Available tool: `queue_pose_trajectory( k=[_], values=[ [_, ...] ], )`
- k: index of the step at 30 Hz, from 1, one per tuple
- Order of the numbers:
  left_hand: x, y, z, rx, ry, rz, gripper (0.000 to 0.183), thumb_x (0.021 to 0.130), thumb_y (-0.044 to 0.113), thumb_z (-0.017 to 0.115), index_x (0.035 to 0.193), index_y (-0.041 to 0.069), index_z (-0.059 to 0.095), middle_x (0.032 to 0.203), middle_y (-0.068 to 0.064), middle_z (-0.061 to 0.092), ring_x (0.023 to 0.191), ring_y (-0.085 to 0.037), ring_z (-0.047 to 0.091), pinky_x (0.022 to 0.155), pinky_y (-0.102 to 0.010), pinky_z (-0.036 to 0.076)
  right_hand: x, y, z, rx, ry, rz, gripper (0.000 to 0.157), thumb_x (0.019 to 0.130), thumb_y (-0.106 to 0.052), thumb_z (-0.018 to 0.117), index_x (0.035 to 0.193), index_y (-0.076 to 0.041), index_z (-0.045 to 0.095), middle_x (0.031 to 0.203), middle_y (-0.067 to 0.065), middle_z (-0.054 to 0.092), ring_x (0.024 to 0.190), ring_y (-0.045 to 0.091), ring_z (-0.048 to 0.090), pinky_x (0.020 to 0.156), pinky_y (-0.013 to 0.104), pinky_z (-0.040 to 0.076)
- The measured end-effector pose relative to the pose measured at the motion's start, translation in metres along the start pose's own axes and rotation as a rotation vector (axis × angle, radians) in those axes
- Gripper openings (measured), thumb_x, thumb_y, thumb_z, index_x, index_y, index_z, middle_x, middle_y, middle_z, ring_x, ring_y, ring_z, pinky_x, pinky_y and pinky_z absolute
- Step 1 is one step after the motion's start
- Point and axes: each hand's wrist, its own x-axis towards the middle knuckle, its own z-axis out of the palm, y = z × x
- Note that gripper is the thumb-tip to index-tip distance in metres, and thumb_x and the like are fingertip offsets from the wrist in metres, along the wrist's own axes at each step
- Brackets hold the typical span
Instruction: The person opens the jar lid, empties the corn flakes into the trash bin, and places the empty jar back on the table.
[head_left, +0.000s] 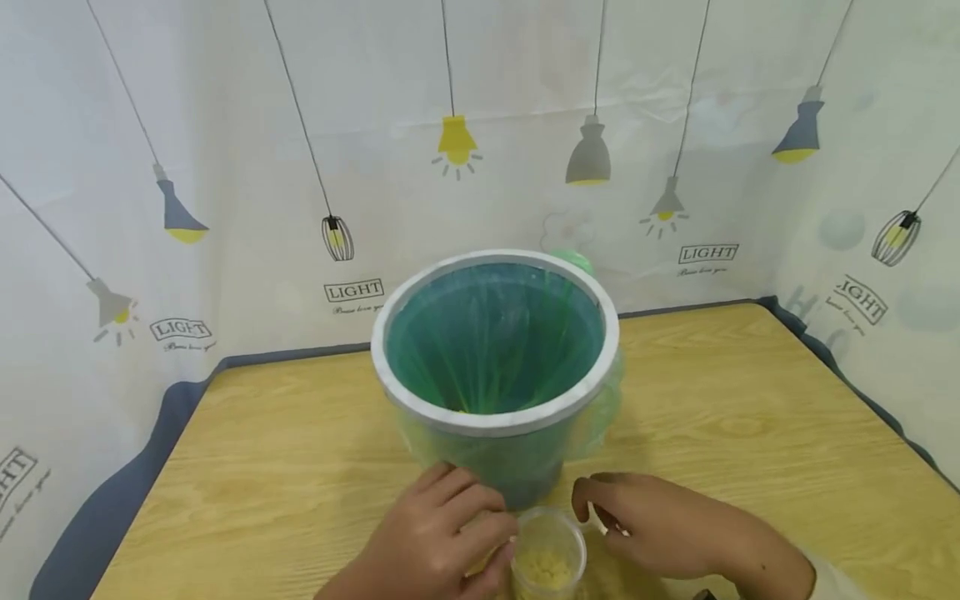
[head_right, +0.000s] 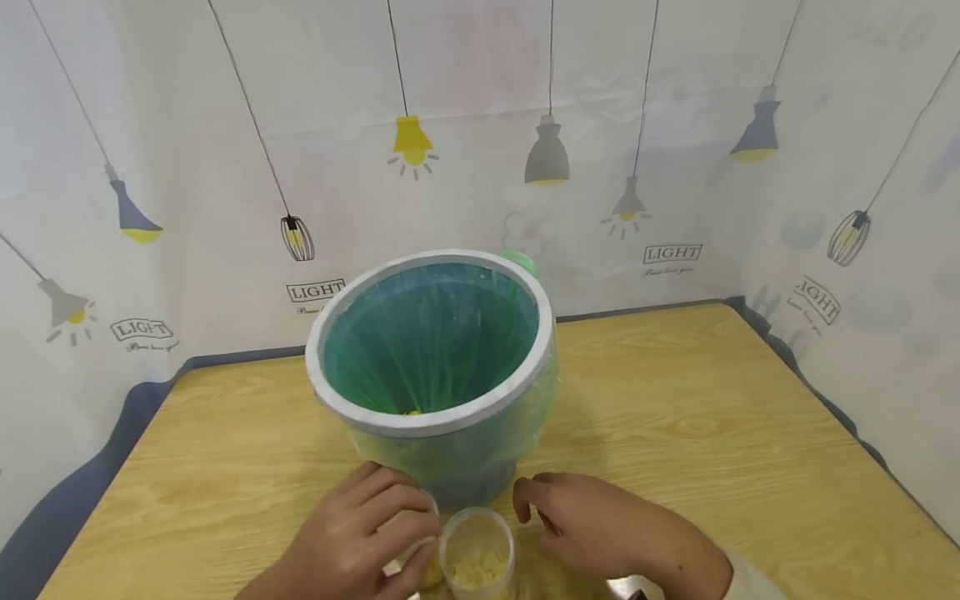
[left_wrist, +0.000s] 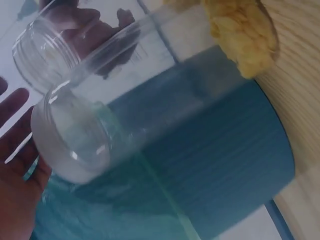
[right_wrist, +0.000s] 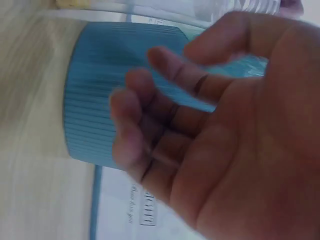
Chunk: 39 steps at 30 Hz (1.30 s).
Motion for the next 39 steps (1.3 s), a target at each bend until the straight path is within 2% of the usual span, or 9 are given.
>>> queue_pose_trajectory(
  k=[4,7,11,18,21,25,28,35,39],
  values=[
    [-0.002,0.010,0.019,-0.079,-0.199,-0.009,0.021,0.090,0.034,0.049,0.096,0.019,0.063,0.095,0.007,0.060,0.091,-0.009,0.055,0.084,-0.025,0.044,0.001,0.003,0.007,0.122,-0.058,-0.171,0.040,0.085,-0.005,0.051,0.116,-0.031,0.048,0.098,-0.013,0.055,0.082,0.004,0.052,0.072,0.019,0.045],
    [-0.006,0.012,0.029,-0.109,-0.240,-0.012,0.027,0.089,0.041,0.051,0.104,0.022,0.062,0.104,0.008,0.059,0.099,-0.008,0.054,0.091,-0.026,0.042,0.004,0.005,0.011,0.215,-0.123,-0.267,0.057,0.082,-0.003,0.054,0.130,-0.028,0.039,0.118,-0.011,0.051,0.097,0.007,0.052,0.084,0.021,0.045],
    [-0.011,0.013,0.035,-0.120,-0.233,-0.018,0.038,0.085,0.052,0.054,0.107,0.023,0.062,0.105,0.009,0.059,0.098,-0.006,0.055,0.090,-0.026,0.042,0.007,-0.002,0.013,0.410,-0.236,-0.288,0.064,0.086,-0.017,0.060,0.140,-0.025,0.028,0.138,-0.007,0.041,0.120,0.011,0.045,0.099,0.025,0.038],
    [-0.012,0.017,0.030,-0.274,-0.378,-0.159,0.056,0.080,0.059,0.056,0.125,0.027,0.052,0.118,0.010,0.053,0.106,-0.003,0.050,0.097,-0.024,0.038,0.017,-0.022,0.020,0.712,-0.340,-0.454,0.059,0.089,-0.020,0.058,0.140,-0.012,0.029,0.140,0.005,0.042,0.123,0.023,0.048,0.101,0.035,0.040],
    [-0.012,0.017,0.029,-0.289,-0.398,-0.151,0.055,0.081,0.056,0.057,0.127,0.026,0.051,0.120,0.009,0.052,0.106,-0.003,0.051,0.097,-0.023,0.039,0.017,-0.032,0.022,0.701,-0.326,-0.391,0.055,0.090,-0.017,0.057,0.139,-0.015,0.033,0.138,0.002,0.045,0.122,0.022,0.050,0.100,0.034,0.041],
    [-0.013,0.018,0.026,-0.335,-0.436,-0.145,0.059,0.082,0.055,0.056,0.132,0.026,0.045,0.125,0.009,0.050,0.110,-0.001,0.048,0.098,-0.022,0.038,0.012,-0.048,0.018,0.691,-0.294,-0.210,0.056,0.088,-0.018,0.061,0.137,-0.023,0.036,0.138,-0.004,0.045,0.124,0.017,0.047,0.102,0.030,0.039],
    [-0.013,0.018,0.022,-0.380,-0.452,-0.157,0.064,0.082,0.055,0.056,0.136,0.026,0.041,0.129,0.010,0.048,0.115,0.000,0.045,0.100,-0.021,0.036,0.010,-0.056,0.014,0.701,-0.295,-0.191,0.054,0.089,-0.018,0.059,0.137,-0.023,0.037,0.138,-0.005,0.045,0.125,0.016,0.047,0.102,0.030,0.039],
    [-0.004,0.017,0.014,-0.400,-0.365,-0.103,0.064,0.083,0.048,0.059,0.138,0.021,0.041,0.132,0.005,0.048,0.121,-0.003,0.043,0.102,-0.021,0.034,0.004,-0.082,-0.002,0.587,-0.250,-0.173,0.044,0.090,-0.023,0.057,0.132,-0.029,0.045,0.134,-0.011,0.049,0.121,0.011,0.050,0.100,0.027,0.041],
    [0.002,0.011,0.011,-0.322,-0.237,-0.025,0.062,0.082,0.046,0.061,0.132,0.013,0.048,0.125,0.000,0.054,0.115,-0.007,0.049,0.099,-0.021,0.038,0.000,-0.097,-0.009,0.594,-0.208,-0.135,0.044,0.088,-0.026,0.059,0.131,-0.031,0.046,0.132,-0.011,0.051,0.119,0.012,0.051,0.098,0.026,0.042]
  ],
)
